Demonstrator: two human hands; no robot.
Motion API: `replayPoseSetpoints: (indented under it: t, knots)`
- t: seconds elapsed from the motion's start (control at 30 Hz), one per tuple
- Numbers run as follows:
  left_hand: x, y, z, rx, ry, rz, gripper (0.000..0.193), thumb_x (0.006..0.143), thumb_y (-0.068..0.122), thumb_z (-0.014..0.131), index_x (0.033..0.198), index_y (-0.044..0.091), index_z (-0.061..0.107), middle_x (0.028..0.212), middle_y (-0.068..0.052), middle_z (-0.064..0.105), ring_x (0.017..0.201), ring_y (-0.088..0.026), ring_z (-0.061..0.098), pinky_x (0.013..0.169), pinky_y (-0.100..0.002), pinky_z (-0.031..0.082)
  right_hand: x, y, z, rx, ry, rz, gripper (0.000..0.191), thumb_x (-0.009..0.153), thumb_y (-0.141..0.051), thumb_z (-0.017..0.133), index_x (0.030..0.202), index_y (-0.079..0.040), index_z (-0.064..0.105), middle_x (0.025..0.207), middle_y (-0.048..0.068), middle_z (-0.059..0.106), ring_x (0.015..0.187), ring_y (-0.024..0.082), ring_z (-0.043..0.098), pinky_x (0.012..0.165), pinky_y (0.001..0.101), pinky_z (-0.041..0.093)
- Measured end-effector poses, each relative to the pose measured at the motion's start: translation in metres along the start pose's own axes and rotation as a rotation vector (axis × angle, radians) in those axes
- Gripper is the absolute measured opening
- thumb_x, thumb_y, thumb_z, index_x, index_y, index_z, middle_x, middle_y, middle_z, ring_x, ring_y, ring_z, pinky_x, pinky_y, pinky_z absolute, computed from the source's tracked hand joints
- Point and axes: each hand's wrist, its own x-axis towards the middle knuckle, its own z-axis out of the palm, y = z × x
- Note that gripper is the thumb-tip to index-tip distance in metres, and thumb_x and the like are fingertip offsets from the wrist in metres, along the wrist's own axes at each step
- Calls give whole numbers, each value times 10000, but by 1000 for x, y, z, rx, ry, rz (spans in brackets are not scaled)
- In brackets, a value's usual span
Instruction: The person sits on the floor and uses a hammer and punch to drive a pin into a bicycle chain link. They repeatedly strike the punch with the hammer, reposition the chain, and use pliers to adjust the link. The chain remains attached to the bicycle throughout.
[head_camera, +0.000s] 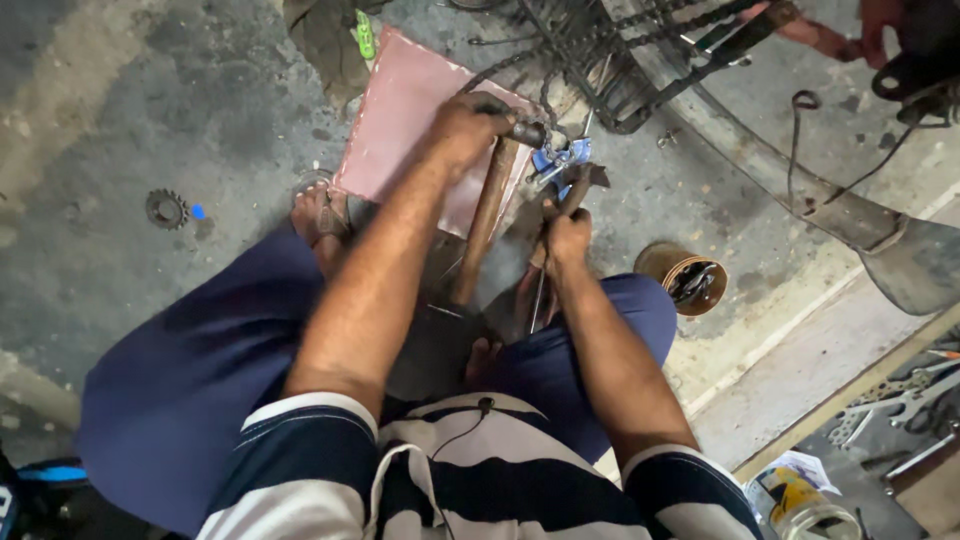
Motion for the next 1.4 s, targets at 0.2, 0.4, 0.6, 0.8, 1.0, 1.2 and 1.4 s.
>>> replayPoseSetpoints:
  t: [0.2,0.4,0.6,0.8,1.0,1.2,1.4]
  knots:
    - [-12,9,-7,-46,-80,-51,211,787,131,770,956,4,779,839,-83,752,747,-184,677,662,-344,541,-5,-7,2,87,-27,-12,254,851,-144,790,925,36,626,738,86,656,530,175,590,448,367,479]
    - [-19,24,-10,331,-159,-153,179,824,148,732,909,-6,765,786,-102,710,650,-219,641,555,-413,515,8,6,13,82,-57,-64,278,863,-149,694,943,111,634,780,152,640,584,266,600,480,457,466]
    - [1,45,-3,823,-311,6,250,869,232,716,886,-16,741,757,-133,696,601,-225,641,530,-389,497,1,25,-7,-666,-17,-278,535,886,-315,724,1189,82,531,1004,282,667,907,435,644,781,518,509]
    - [37,39,-11,304,-446,-59,148,858,152,691,896,9,688,720,-89,674,562,-187,627,454,-368,472,-14,67,-44,-833,67,-420,749,893,-415,714,1482,-50,428,1171,272,681,1047,475,657,885,551,510]
    - [63,17,-15,201,-535,7,175,869,132,705,973,-7,723,765,-55,700,599,-144,625,494,-321,490,-19,131,-48,-900,252,-543,550,986,-373,640,1446,-87,543,1359,273,578,1237,464,560,1034,525,457]
    - [60,2,-37,287,-546,142,175,927,143,702,961,-28,710,783,-48,691,633,-115,625,537,-314,507,-15,85,-9,-353,154,-692,513,1109,-373,526,1490,-31,491,1432,250,588,1361,381,556,1178,448,414]
    - [47,3,-58,238,-599,99,143,935,130,664,932,-9,697,747,-67,694,593,-137,622,534,-320,501,-32,42,54,-241,-223,-626,1164,828,-308,955,1573,87,153,1528,287,417,1389,346,443,1119,421,396]
